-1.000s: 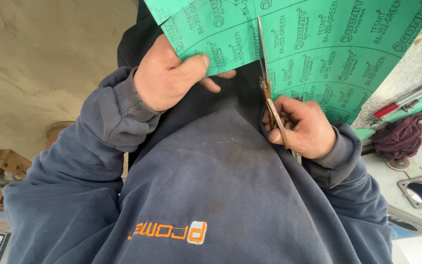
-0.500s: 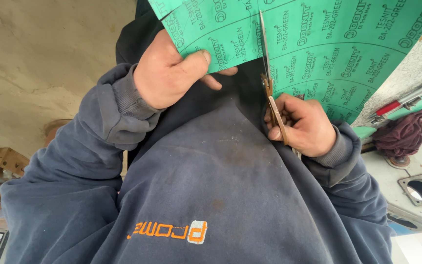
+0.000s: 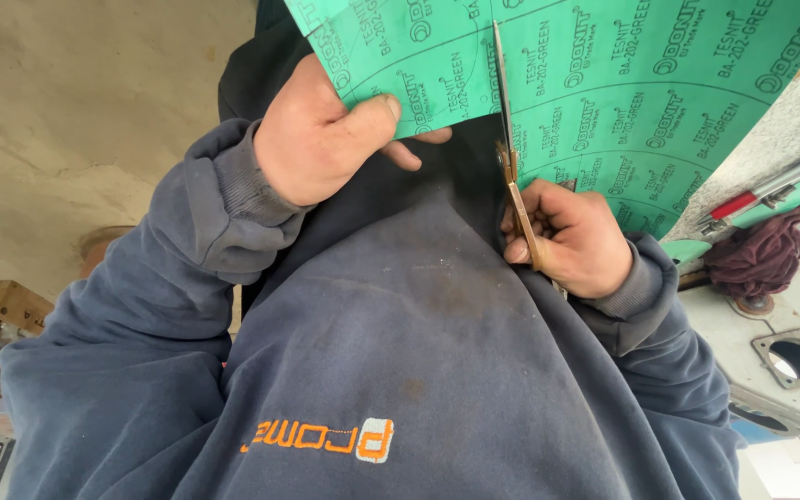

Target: Marking and cutting out gaskets from a green gasket sheet using a pen, scissors, and a utility knife.

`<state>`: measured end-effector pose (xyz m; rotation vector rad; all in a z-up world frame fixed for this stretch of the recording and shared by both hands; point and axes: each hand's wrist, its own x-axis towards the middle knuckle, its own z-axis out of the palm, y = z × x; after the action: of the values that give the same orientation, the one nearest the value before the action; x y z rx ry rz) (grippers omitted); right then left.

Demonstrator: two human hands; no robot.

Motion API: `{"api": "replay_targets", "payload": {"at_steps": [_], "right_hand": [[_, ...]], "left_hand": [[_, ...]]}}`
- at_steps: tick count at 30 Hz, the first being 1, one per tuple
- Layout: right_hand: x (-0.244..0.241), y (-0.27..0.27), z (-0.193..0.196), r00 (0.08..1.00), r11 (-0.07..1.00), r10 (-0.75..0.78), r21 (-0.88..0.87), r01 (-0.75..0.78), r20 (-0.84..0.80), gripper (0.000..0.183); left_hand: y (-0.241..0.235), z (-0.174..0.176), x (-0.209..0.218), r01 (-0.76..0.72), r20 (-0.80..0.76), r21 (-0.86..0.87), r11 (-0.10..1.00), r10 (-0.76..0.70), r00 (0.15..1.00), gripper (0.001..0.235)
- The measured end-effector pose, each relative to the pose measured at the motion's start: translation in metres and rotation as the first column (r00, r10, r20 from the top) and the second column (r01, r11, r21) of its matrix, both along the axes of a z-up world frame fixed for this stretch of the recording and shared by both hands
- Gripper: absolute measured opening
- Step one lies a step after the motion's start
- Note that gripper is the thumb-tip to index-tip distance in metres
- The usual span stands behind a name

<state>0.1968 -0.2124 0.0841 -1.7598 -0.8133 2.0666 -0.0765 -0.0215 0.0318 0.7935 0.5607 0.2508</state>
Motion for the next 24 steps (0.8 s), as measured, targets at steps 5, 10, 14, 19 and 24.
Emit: {"api": "replay_targets", "payload": {"at_steps": [5, 10, 14, 19, 24], "right_hand": [[-0.001, -0.004, -0.002, 1.000, 1.000, -0.019, -0.014, 0.019, -0.013, 0.027], [-0.004, -0.006, -0.002, 0.999, 0.999, -0.031, 0.011, 0.032, -0.028, 0.025], [-0.004, -0.005, -0.002, 0.998, 0.999, -0.043, 0.020, 0.043, -0.035, 0.024], [-0.004, -0.008, -0.001, 1.000, 1.000, -0.010, 0.026, 0.010, 0.025, 0.024], [-0.004, 0.002, 0.003, 0.999, 0.999, 0.017, 0.035, -0.018, 0.032, 0.025]], "left_hand": [[0.000, 0.000, 0.001, 0.004, -0.011, -0.009, 1.000, -0.004, 1.000, 0.035], [-0.002, -0.004, 0.000, -0.012, 0.022, -0.021, 1.000, 0.013, 1.000, 0.033], [-0.002, -0.003, 0.001, -0.007, -0.003, -0.021, 1.000, 0.007, 1.000, 0.034], [-0.003, -0.004, 0.000, -0.008, 0.019, -0.034, 0.999, 0.008, 1.000, 0.034], [-0.005, -0.005, 0.001, -0.006, 0.030, -0.030, 1.000, 0.007, 1.000, 0.034]]}}
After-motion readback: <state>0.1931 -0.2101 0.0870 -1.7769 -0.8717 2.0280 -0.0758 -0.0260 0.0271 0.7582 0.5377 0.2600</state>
